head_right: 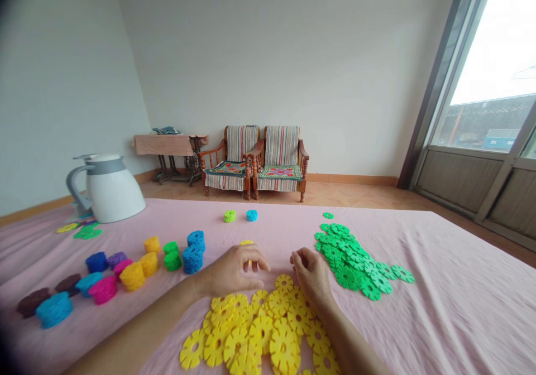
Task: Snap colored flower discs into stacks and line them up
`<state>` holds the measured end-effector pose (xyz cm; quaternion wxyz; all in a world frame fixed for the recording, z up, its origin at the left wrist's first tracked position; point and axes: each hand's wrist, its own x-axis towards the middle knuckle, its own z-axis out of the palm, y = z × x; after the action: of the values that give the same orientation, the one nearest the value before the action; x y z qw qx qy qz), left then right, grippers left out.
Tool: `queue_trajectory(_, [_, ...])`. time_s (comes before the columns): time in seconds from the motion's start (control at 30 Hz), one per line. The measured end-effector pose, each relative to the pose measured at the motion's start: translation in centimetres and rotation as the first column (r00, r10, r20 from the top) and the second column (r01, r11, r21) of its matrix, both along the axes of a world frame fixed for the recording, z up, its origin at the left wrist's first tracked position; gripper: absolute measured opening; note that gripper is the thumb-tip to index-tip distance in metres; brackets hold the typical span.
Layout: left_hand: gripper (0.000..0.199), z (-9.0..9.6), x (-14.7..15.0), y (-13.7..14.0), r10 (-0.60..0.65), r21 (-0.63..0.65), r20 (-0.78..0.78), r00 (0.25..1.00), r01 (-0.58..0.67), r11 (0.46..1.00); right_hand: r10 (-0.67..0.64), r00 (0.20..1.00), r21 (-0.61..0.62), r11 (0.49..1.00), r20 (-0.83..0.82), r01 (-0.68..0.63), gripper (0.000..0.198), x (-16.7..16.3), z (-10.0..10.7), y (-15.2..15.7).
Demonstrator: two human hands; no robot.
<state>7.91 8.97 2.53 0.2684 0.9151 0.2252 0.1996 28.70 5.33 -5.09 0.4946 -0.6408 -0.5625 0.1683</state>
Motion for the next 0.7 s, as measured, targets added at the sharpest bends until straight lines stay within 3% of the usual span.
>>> queue_trajectory(0.1, [0.037,-0.4,0.9,-1.6,-0.129,0.049,-0.072,0.989,0.133,0.990,-0.003,1.000,0.006,1.000,0.008,0.003,0.031,0.0,0.1,-0.1])
queue_trajectory(0.27, [0.046,-1.8,1.6,-2.0,-0.157,0.087,-0.122,0.980,0.169,0.982,-0.009,1.000,0.011,1.000,0.001,0.009,0.031,0.0,0.1,-0.1])
queue_trajectory(0.7, [0.040,-2.5,2.3,-2.5,-0.002,-0.025,-0.146,0.989,-0.002,1.000,-0.009,1.000,-0.004,1.000,0.009,0.010,0.032,-0.1,0.4,-0.2])
